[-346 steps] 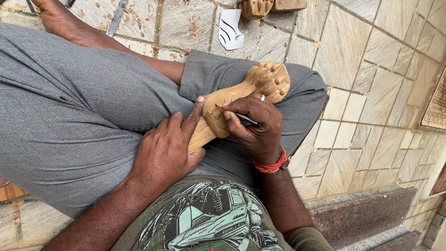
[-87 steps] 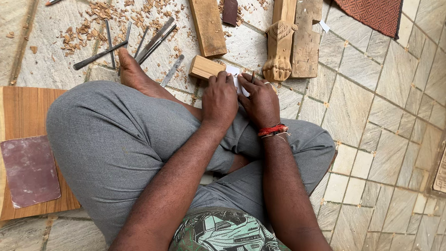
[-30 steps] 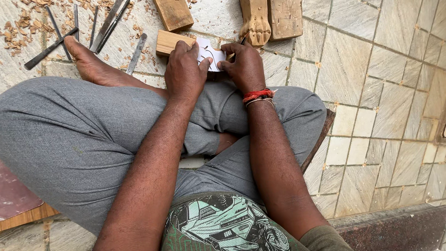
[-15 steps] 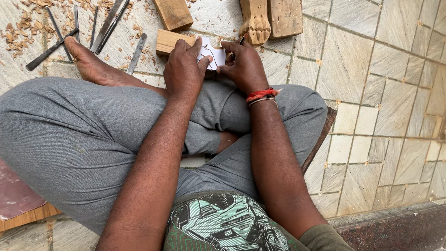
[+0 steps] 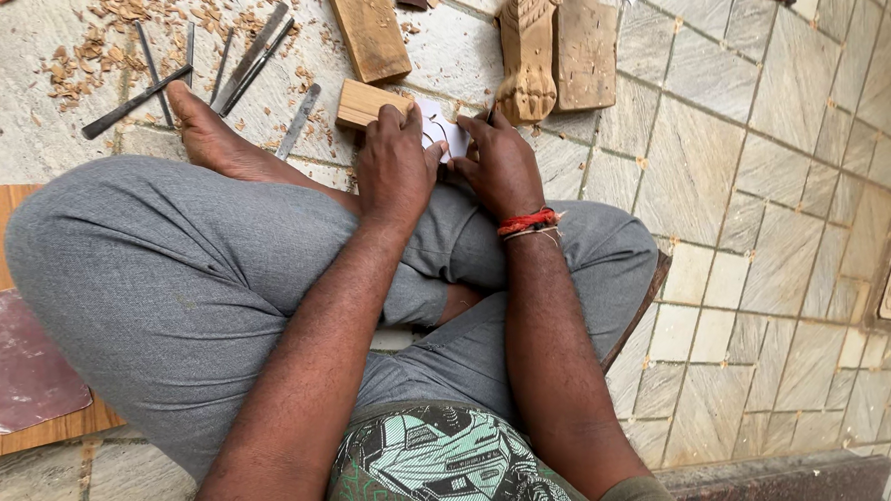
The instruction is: The person carves a wooden piece shaped like a foot using a chisel and a wooden mallet. They first trace a pattern from a paper template onto the wood, then use the chisel and mallet to carve details into the surface.
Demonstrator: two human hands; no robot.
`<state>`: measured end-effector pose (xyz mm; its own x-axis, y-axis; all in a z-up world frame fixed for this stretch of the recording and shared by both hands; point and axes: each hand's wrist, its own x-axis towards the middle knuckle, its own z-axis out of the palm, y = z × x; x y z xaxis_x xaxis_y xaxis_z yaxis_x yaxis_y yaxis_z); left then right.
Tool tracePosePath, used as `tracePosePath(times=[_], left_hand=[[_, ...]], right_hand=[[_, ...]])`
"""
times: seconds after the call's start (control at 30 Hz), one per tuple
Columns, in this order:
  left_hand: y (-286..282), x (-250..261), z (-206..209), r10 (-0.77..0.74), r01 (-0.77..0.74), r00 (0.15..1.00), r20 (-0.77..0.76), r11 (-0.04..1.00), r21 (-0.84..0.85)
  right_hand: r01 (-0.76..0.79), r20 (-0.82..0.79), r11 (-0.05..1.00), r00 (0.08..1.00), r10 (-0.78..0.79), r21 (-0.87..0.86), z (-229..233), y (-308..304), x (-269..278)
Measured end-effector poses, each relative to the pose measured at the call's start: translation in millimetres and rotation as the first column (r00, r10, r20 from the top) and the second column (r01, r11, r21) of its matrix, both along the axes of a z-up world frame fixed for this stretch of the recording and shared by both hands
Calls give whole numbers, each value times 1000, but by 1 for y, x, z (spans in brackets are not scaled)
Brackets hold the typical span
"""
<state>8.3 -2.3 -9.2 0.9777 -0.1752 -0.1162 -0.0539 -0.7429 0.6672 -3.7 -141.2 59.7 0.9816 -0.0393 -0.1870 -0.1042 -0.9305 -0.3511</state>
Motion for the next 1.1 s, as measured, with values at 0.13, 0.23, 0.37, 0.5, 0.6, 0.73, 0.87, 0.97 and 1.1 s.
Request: tracePosePath(times=[0.13,0.23,0.37,0.5,0.6,0.73,0.87,0.97,1.1], left_hand=[[-5,-2,-6,-66,64,998,16,992,112],[-8,-7,-5,-38,26,995,87,990,139],[-8,-4,-2,-4,0,998,60,997,76],[-4,-2,5,11,-11,1000,25,1000,-4],[-3,-1,11,-56,55,998,1,996,76],[-1,1,14,-35,38,998,-46,997,63],[1,-1,13,17,-17,999,-44,1000,-3],[1,-1,12,26,-26,1000,-16,999,22],[1,2,11,10,-9,999,-43,1000,19]], right_hand=[[-34,13,996,999,35,-77,3,5,1],[-42,1,993,999,42,-112,7,10,-1],[-74,-17,983,997,72,-169,9,14,0],[-97,-35,974,995,92,-205,9,16,-1],[-107,-12,978,994,107,-177,8,16,-1],[-131,-12,974,991,131,-184,6,14,0],[-121,-29,981,993,118,-153,6,13,0],[-105,-28,985,994,103,-135,8,14,-1],[-116,11,987,993,118,-108,9,16,1]])
